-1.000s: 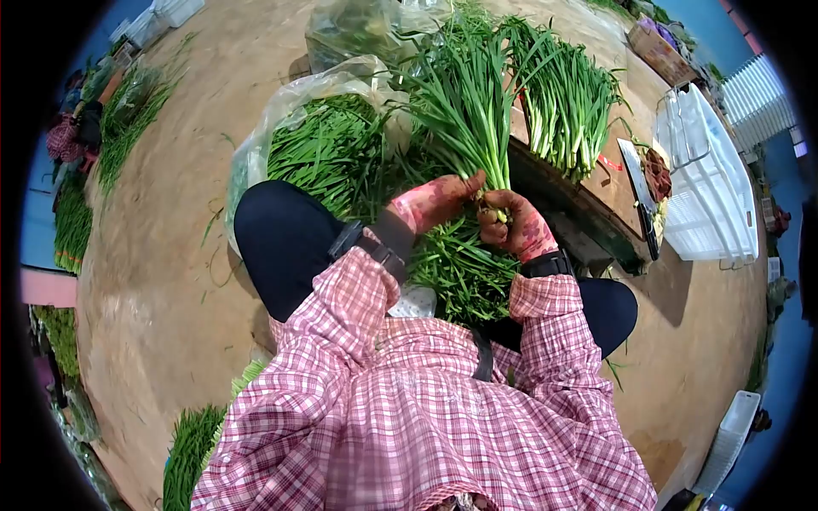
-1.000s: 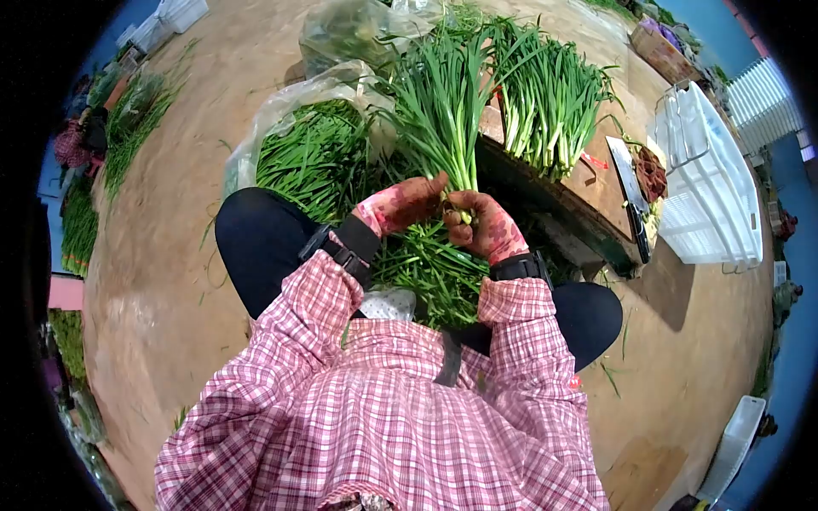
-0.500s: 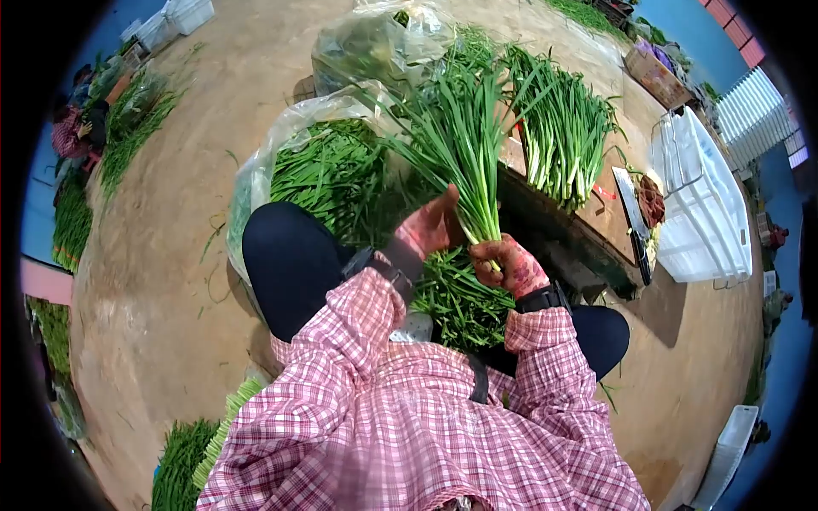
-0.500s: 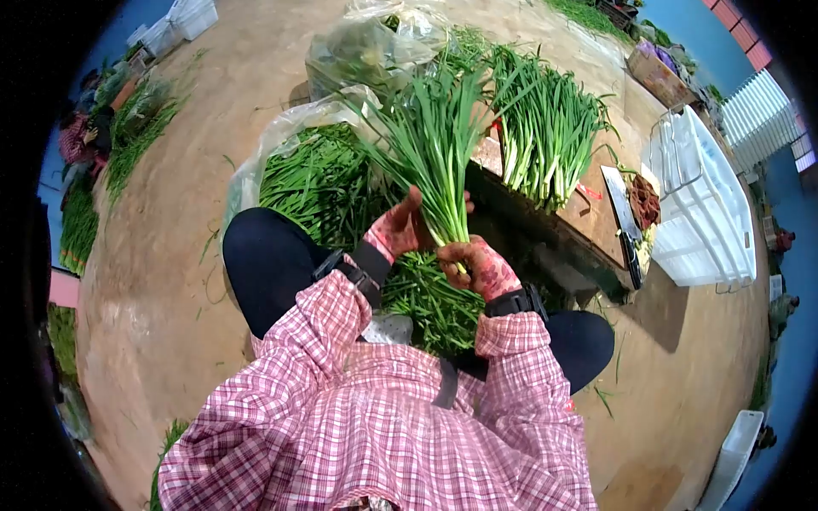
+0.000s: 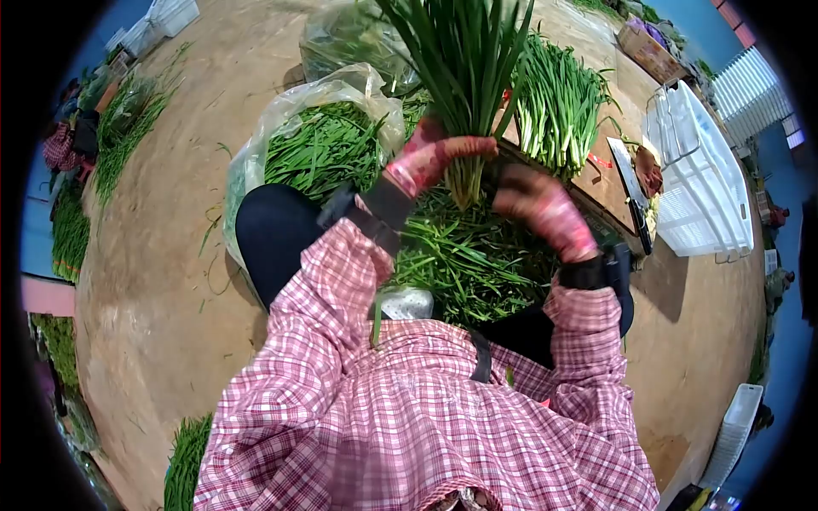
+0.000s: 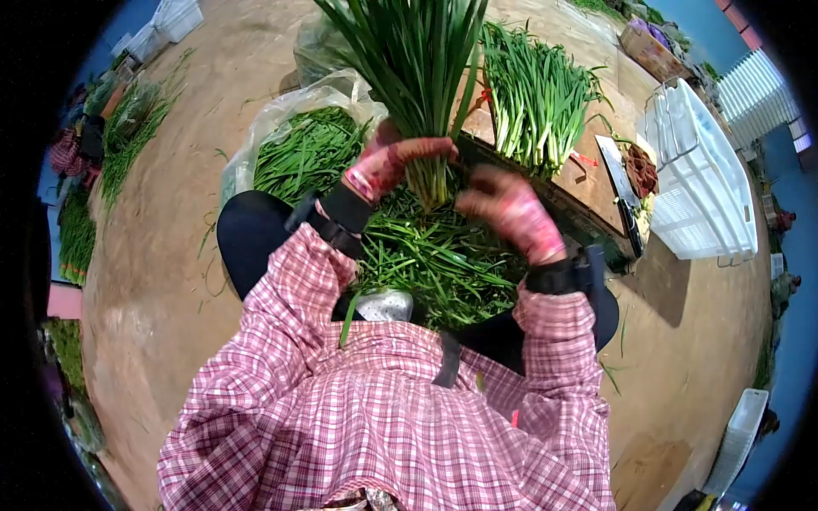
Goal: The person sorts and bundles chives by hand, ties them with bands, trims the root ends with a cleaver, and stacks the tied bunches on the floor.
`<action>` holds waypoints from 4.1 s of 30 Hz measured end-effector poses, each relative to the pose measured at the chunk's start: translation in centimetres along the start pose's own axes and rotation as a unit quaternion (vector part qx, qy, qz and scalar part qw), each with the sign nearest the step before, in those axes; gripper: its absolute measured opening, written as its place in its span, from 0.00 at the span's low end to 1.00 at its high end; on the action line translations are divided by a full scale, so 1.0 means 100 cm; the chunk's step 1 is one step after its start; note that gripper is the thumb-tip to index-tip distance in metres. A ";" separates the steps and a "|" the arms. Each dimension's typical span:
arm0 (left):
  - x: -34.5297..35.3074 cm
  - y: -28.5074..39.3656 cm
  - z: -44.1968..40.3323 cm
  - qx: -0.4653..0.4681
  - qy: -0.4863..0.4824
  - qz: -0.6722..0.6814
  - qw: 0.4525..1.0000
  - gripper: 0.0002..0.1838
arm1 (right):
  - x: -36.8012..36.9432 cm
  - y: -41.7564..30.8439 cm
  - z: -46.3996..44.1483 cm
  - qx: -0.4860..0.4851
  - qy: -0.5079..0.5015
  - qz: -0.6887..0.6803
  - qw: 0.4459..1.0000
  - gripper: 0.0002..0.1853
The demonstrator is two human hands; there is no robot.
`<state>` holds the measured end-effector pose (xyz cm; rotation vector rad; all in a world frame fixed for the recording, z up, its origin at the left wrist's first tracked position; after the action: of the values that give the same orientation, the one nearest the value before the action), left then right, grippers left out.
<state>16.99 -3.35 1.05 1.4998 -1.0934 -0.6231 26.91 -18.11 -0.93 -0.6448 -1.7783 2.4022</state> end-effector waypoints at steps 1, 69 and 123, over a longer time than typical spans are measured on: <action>-0.004 0.018 -0.011 0.063 -0.001 -0.086 0.994 0.18 | -0.014 -0.031 -0.005 -0.065 0.029 -0.103 0.992 0.40; -0.279 0.124 0.035 0.223 0.233 0.291 0.901 0.09 | -0.073 0.223 0.011 0.124 0.495 -0.443 0.737 0.11; -0.051 -0.113 0.031 -0.131 0.311 0.394 0.855 0.12 | -0.016 0.028 0.032 -0.111 0.257 0.281 0.918 0.05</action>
<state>15.42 -0.87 -11.41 0.7912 -0.9367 0.2803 27.70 -22.34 -2.31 -1.8339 -1.7931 2.0005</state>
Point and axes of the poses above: each hand's wrist, its own z-axis away from the middle knuckle, its own x-axis out of the palm, y = z × x, the point moved 8 cm from there along -z, towards the middle knuckle, and after that the axes turned 6 degrees about -z, right-handed, at the moved point
